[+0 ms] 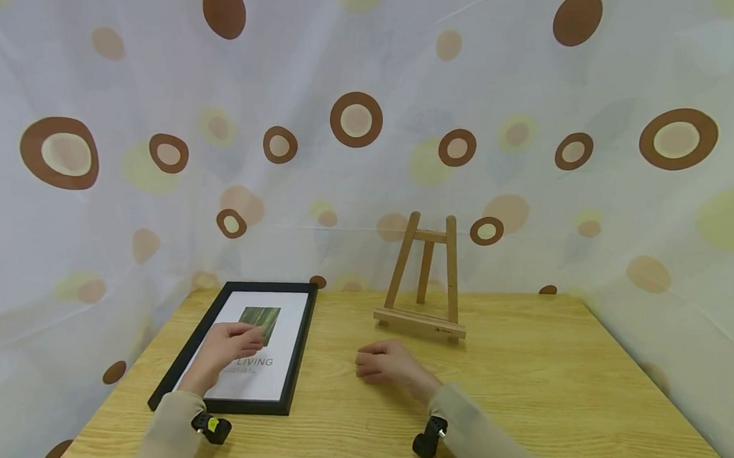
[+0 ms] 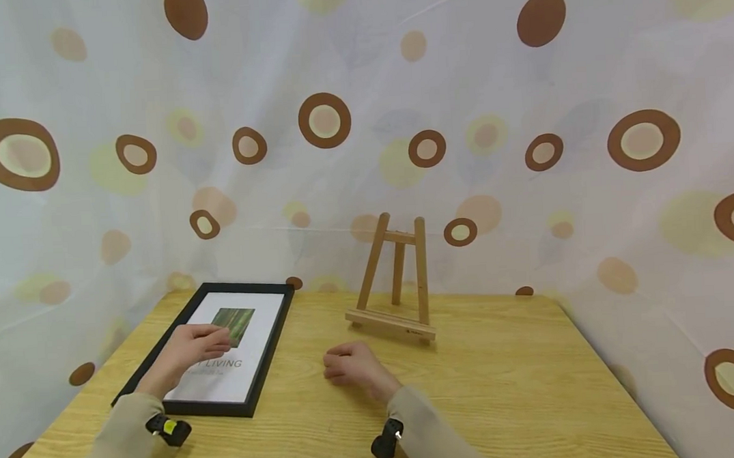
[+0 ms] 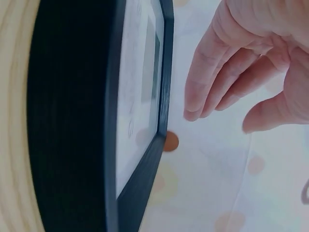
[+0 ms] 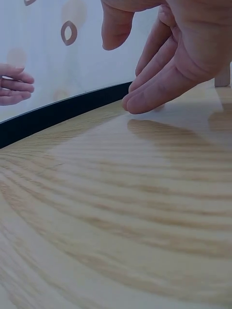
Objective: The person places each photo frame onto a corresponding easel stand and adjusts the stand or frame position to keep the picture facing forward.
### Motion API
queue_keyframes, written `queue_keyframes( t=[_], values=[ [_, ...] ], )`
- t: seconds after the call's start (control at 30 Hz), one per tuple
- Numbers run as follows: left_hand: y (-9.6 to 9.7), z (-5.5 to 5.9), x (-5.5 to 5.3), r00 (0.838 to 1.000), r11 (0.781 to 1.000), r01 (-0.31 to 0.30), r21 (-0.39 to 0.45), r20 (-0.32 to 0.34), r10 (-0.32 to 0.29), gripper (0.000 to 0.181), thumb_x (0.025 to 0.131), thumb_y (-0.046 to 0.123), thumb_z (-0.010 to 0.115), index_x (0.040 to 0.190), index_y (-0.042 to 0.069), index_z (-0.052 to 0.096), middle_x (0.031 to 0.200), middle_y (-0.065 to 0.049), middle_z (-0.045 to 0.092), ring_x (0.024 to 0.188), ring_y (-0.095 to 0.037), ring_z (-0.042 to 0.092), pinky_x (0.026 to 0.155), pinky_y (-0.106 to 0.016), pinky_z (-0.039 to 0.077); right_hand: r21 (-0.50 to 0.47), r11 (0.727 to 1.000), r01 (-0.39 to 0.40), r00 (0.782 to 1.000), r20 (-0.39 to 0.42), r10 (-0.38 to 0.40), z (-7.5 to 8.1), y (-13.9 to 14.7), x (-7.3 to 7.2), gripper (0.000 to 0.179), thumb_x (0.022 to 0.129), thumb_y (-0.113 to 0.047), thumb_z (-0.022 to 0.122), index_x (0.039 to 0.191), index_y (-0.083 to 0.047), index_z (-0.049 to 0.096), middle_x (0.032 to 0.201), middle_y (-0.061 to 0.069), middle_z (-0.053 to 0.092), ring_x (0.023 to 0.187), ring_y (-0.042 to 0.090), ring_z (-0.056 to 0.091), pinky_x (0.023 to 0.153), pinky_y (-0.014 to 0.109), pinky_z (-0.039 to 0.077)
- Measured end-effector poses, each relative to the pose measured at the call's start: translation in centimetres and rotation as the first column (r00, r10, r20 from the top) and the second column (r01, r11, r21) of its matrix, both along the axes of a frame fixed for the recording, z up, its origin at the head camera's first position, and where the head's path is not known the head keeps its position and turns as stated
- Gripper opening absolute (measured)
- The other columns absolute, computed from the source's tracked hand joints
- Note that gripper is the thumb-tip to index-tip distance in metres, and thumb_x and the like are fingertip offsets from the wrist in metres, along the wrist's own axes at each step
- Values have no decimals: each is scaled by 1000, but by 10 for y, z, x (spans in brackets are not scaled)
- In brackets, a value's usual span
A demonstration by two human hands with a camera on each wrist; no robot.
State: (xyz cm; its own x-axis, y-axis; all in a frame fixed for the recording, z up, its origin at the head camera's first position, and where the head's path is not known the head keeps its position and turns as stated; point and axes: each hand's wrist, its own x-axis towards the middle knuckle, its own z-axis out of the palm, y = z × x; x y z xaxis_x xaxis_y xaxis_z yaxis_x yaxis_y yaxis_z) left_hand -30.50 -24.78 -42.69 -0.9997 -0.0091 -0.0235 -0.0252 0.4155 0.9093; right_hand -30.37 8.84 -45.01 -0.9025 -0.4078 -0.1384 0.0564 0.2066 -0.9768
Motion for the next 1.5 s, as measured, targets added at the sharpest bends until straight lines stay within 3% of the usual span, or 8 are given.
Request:
queue_keyframes(
  t=[0.13,0.3,0.4,0.57,0.83,1.0,1.27,1.5],
  values=[
    [-13,1,0,999,999,18,-31,46,-16,46,98,23,61,130,-11,55,114,-23,68,99,-25,69,89,-39,57,-24,1000,1,1000,21,-1,-2,-8,0,48,97,-16,61,133,14,50,118,27,66,103,31,70,87,38,59],
    [-37,0,0,985,985,149,83,80,-156,46,97,10,61,130,-19,49,118,-29,64,97,-22,69,87,-36,58,-43,999,-21,999,37,22,-2,-18,2,48,97,-17,61,133,13,51,119,27,66,103,31,70,86,38,59],
    [-52,0,0,975,973,184,142,98,-199,49,95,9,63,131,-20,47,120,-28,64,96,-17,69,86,-32,58,-49,998,-32,998,54,35,-3,-25,2,48,97,-17,61,133,13,51,118,26,66,103,31,70,86,38,59],
    [-75,1,5,979,973,152,174,107,-172,50,95,5,62,132,-23,43,115,-21,69,94,-15,69,84,-31,59,-90,995,-30,993,107,39,-7,-37,2,45,97,-17,62,132,11,53,116,23,69,100,28,71,86,37,59],
    [-109,-3,12,987,961,95,259,104,-126,46,95,7,62,129,-21,47,96,5,72,89,-7,69,80,-22,58,-164,985,-50,981,175,79,-9,-55,5,41,97,-13,62,130,10,55,114,22,69,98,24,71,86,36,59],
    [-128,-10,15,988,941,81,328,100,-119,38,96,5,60,127,-16,52,94,8,71,90,-4,67,80,-20,57,-196,978,-74,973,201,114,-9,-64,7,42,97,-11,61,132,11,53,119,24,67,104,27,69,90,38,57],
    [-146,-17,17,993,974,41,223,96,-64,48,98,2,54,132,-27,37,96,8,69,87,-1,65,79,-20,57,-237,968,-80,957,252,140,-11,-76,6,42,100,-9,55,136,11,49,126,24,64,112,31,66,93,41,56],
    [-152,-19,18,993,978,-10,209,118,-15,47,99,-1,50,133,-28,33,92,11,68,83,0,63,76,-19,56,-252,965,-67,953,270,136,-9,-88,8,40,101,-5,47,138,12,46,130,27,60,116,36,63,94,45,55]
  ],
)
